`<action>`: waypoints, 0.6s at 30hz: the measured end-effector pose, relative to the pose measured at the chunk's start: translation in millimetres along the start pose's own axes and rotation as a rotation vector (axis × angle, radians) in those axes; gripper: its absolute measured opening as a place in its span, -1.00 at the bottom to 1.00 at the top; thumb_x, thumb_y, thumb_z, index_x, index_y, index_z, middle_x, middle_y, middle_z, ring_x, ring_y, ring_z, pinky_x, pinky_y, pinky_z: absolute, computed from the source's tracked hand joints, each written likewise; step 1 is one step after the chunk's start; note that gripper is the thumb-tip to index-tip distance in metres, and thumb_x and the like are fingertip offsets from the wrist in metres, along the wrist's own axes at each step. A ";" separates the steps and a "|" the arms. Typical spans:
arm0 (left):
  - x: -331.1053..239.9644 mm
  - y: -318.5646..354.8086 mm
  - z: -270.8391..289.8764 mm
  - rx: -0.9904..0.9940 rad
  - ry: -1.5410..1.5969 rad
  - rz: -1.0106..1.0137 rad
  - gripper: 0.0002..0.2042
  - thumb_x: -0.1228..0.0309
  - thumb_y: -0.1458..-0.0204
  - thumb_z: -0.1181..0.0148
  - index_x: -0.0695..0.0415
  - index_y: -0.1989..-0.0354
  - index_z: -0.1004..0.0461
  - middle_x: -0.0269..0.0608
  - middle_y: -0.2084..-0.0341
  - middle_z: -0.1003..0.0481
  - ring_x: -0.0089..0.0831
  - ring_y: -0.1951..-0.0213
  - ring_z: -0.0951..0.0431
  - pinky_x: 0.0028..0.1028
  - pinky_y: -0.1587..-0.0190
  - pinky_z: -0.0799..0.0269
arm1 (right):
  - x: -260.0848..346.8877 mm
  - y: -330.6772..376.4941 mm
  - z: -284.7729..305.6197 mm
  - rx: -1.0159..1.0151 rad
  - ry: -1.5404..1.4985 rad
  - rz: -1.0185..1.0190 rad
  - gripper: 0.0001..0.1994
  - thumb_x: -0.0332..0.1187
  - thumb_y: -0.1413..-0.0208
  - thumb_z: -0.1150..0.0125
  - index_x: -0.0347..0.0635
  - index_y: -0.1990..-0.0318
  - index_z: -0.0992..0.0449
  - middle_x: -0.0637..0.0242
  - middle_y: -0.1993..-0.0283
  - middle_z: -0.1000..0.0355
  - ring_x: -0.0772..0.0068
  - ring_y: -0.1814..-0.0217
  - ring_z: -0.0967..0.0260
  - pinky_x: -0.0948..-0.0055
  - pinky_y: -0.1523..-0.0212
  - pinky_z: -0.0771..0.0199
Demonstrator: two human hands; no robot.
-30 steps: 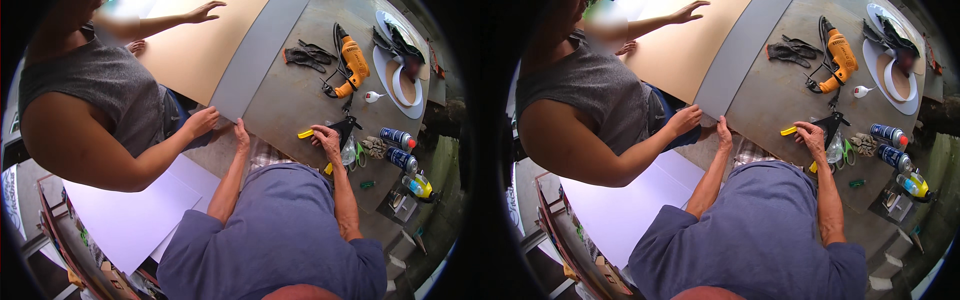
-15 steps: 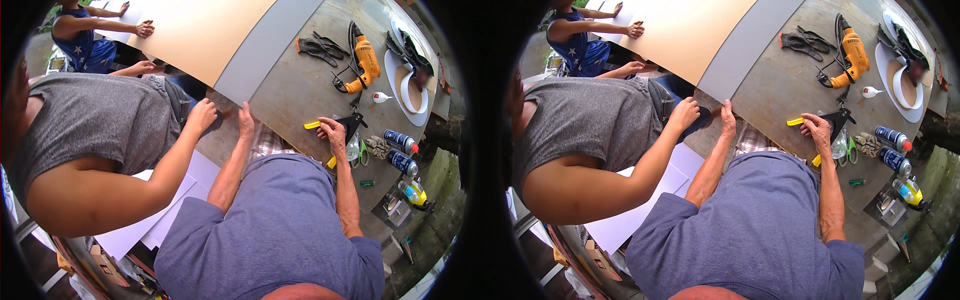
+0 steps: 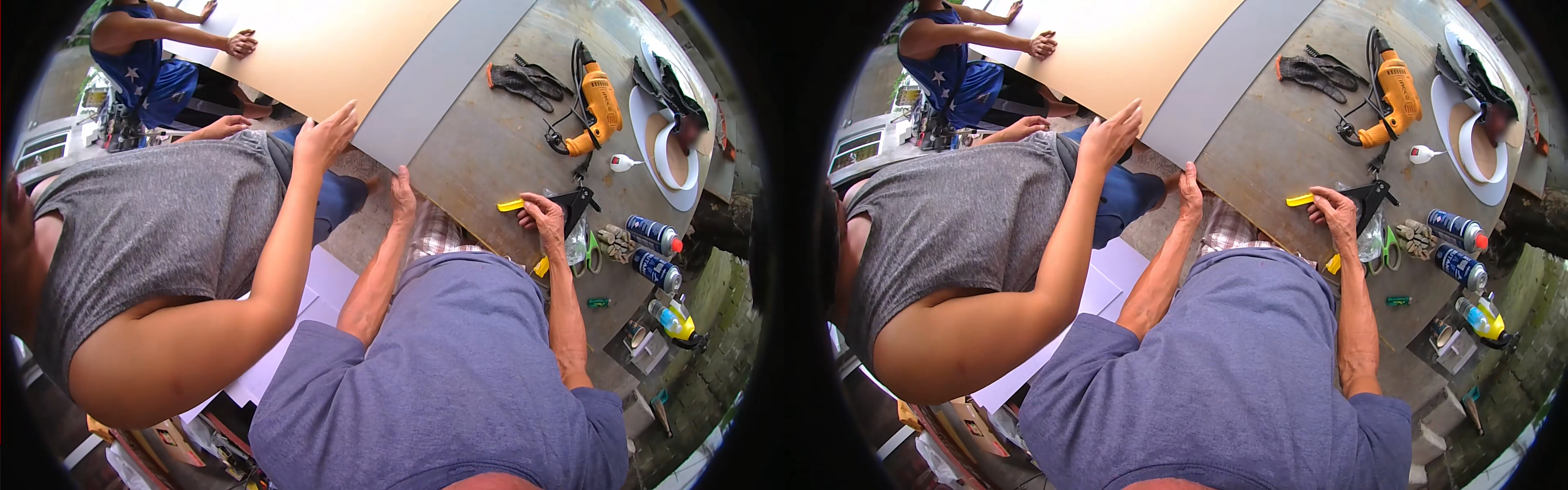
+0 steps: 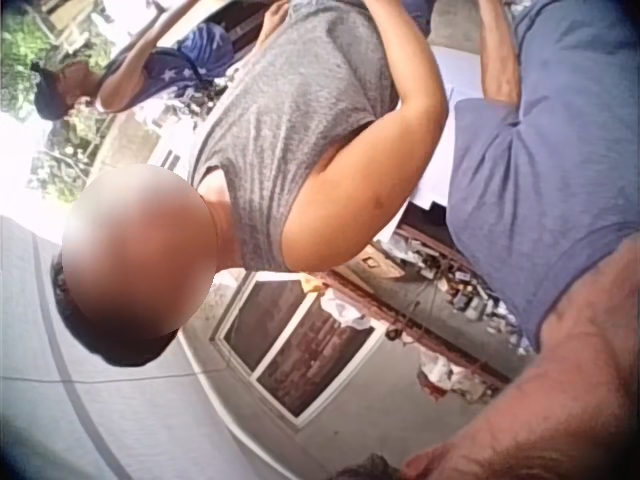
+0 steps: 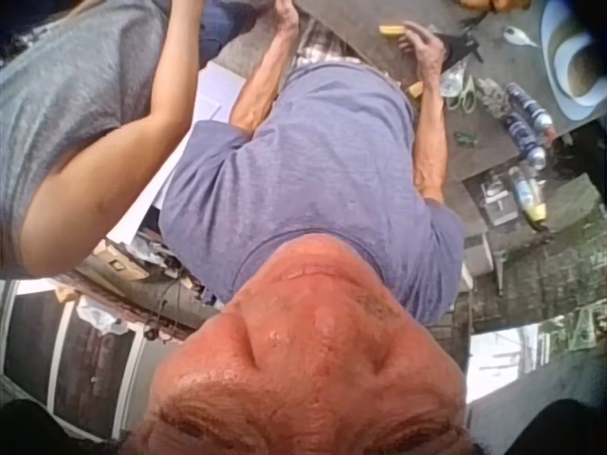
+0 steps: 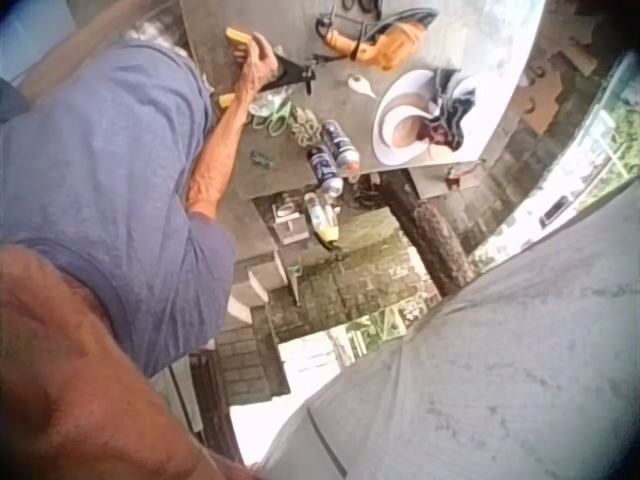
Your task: Aligning and checking the edges of several white and beige panels on a workshop table.
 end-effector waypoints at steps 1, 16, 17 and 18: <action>4.0 0.0 -1.4 0.020 -0.014 0.050 -0.38 -0.02 -0.25 0.22 0.42 -0.09 -0.30 0.08 -0.03 -0.40 -0.17 -0.08 -0.35 -0.36 -0.16 -0.17 | -1.3 0.0 2.4 -0.032 0.020 -0.020 -0.76 -0.38 -0.15 -0.12 -0.24 0.08 -0.56 0.33 0.45 -0.52 0.61 0.51 -0.45 0.67 0.48 -0.44; -1.6 5.0 -2.3 -0.027 0.032 0.038 -0.35 -0.07 -0.24 0.19 0.46 0.03 -0.35 0.05 0.10 -0.44 -0.23 0.04 -0.39 -0.35 -0.06 -0.24 | -1.5 0.3 3.2 -0.030 0.013 -0.016 -0.78 -0.37 -0.16 -0.13 -0.23 0.09 -0.56 0.35 0.46 -0.51 0.63 0.52 -0.44 0.67 0.50 -0.44; -1.7 4.4 -2.6 -0.030 0.032 0.032 -0.35 -0.07 -0.24 0.21 0.47 0.02 -0.34 0.05 0.10 -0.44 -0.23 0.04 -0.39 -0.35 -0.07 -0.24 | -0.8 0.2 3.2 -0.027 0.007 -0.012 -0.78 -0.37 -0.16 -0.13 -0.23 0.09 -0.56 0.35 0.46 -0.51 0.63 0.52 -0.44 0.67 0.50 -0.44; -2.9 3.9 -2.6 -0.037 0.040 0.011 -0.35 -0.07 -0.24 0.21 0.47 0.02 -0.34 0.05 0.10 -0.44 -0.23 0.04 -0.39 -0.35 -0.07 -0.24 | 2.5 0.5 1.5 0.001 -0.021 0.020 -0.78 -0.37 -0.16 -0.13 -0.23 0.09 -0.56 0.35 0.46 -0.51 0.63 0.52 -0.44 0.67 0.50 -0.44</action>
Point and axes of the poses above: each hand's wrist, its own y-axis away from the middle knuckle, its own z-axis out of the back of the hand, x = y × z, the point moved 8 cm from there along -y, towards the middle knuckle
